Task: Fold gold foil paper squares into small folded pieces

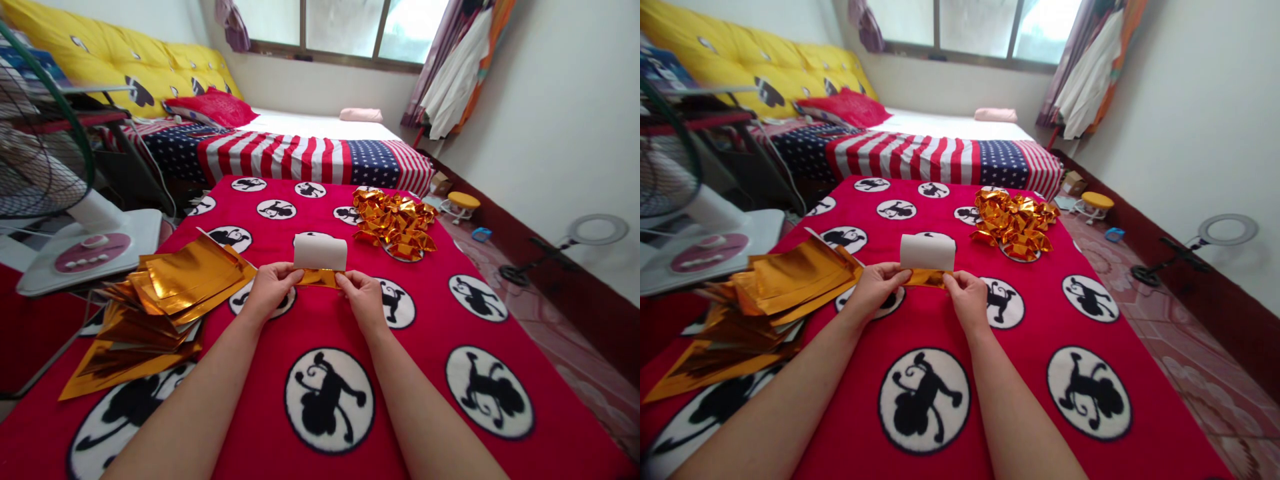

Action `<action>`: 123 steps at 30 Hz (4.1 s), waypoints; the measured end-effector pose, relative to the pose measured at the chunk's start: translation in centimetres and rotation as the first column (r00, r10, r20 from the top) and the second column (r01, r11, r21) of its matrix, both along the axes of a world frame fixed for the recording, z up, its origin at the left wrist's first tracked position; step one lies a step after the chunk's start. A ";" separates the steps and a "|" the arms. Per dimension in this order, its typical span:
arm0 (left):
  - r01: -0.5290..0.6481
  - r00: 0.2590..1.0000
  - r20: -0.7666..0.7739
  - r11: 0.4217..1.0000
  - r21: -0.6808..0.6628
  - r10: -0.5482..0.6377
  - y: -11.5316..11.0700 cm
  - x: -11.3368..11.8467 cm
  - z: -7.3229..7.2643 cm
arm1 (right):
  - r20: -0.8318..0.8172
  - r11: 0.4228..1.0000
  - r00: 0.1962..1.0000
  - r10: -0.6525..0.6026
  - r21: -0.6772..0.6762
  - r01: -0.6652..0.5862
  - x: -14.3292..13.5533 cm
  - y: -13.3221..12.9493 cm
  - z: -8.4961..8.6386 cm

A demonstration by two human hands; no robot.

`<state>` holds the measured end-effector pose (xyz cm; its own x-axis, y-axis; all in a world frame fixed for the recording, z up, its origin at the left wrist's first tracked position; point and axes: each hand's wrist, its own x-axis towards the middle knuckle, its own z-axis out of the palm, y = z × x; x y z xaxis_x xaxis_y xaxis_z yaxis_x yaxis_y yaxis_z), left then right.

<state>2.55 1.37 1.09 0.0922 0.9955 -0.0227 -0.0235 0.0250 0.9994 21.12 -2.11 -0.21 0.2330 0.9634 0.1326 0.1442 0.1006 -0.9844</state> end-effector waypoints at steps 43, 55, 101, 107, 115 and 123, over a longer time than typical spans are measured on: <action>-0.093 0.864 -0.461 0.964 0.248 0.202 -0.2 0.1 -0.7 | 0.270 0.989 0.951 -0.150 0.026 0.148 0.2 -0.3 0.3; -0.007 0.517 -0.808 0.945 0.328 0.284 -1.5 0.8 0.1 | 0.707 0.975 0.687 -0.168 0.018 0.219 -0.2 -0.7 0.4; 0.104 0.441 -0.892 0.981 0.166 0.105 -1.6 1.2 0.9 | 0.852 0.969 0.521 -0.043 -0.091 0.228 -2.4 -1.7 1.1; 0.139 0.450 -0.890 0.979 0.147 0.070 -1.3 0.8 0.8 | 0.807 0.977 0.590 0.014 -0.136 0.162 -1.4 -1.6 1.1; 0.177 0.463 -0.886 0.978 0.106 0.013 -1.0 0.2 0.9 | 0.750 0.980 0.659 0.052 -0.165 0.111 -0.8 -1.4 1.2; 0.077 0.432 -0.896 0.985 0.152 0.105 -1.3 0.8 0.9 | 0.747 0.985 0.664 0.020 -0.130 0.117 -0.8 -1.4 1.1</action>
<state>3.32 0.07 1.96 0.0961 0.9936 0.0594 0.8896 -0.1125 0.4427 20.29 -3.52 0.90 0.1693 0.9762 0.1357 0.8344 -0.0688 -0.5468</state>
